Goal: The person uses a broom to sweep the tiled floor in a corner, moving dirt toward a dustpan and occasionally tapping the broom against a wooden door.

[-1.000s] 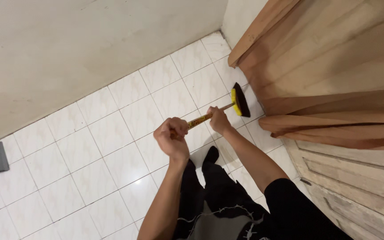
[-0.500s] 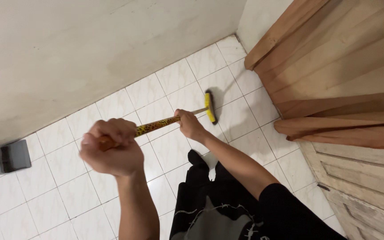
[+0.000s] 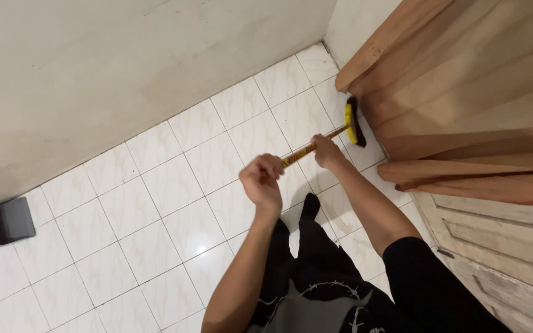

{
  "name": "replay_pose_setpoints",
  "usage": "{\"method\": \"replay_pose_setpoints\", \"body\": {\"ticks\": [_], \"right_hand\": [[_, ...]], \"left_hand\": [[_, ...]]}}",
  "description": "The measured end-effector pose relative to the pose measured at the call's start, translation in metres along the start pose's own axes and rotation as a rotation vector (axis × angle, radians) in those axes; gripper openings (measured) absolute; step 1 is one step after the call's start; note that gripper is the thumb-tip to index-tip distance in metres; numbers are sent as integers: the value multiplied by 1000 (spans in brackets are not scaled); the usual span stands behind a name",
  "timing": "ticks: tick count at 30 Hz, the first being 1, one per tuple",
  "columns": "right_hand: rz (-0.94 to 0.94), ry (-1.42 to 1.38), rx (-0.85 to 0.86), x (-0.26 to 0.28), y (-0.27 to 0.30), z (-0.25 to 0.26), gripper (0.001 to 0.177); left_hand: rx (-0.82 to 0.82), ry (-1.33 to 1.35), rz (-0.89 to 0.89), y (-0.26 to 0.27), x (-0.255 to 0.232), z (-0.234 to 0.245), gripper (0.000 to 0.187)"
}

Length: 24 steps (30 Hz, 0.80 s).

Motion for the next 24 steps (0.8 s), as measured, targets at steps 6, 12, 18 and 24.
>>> {"method": "replay_pose_setpoints", "body": {"ticks": [6,12,18,24], "right_hand": [[77,-243,44,12,-1,-58,28],[292,-333,43,125,16,-101,19],[453,-339,74,182,32,-62,8],[315,-244,61,149,17,-7,9]], "left_hand": [[-76,-126,-105,-1,-39,7,44],[-7,-301,-281,-23,-127,6,56],[-108,-108,-245,-42,-184,28,52],[-172,28,-197,-52,-151,22,49]]}}
Point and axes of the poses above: each hand's wrist, its own y-axis away from the middle knuckle, its own z-axis out of the back of the hand, x = y × z, the point moved 2 cm from there along -y, towards the middle knuckle, and after that the axes turned 5 degrees about -x, right-handed, at the moved point
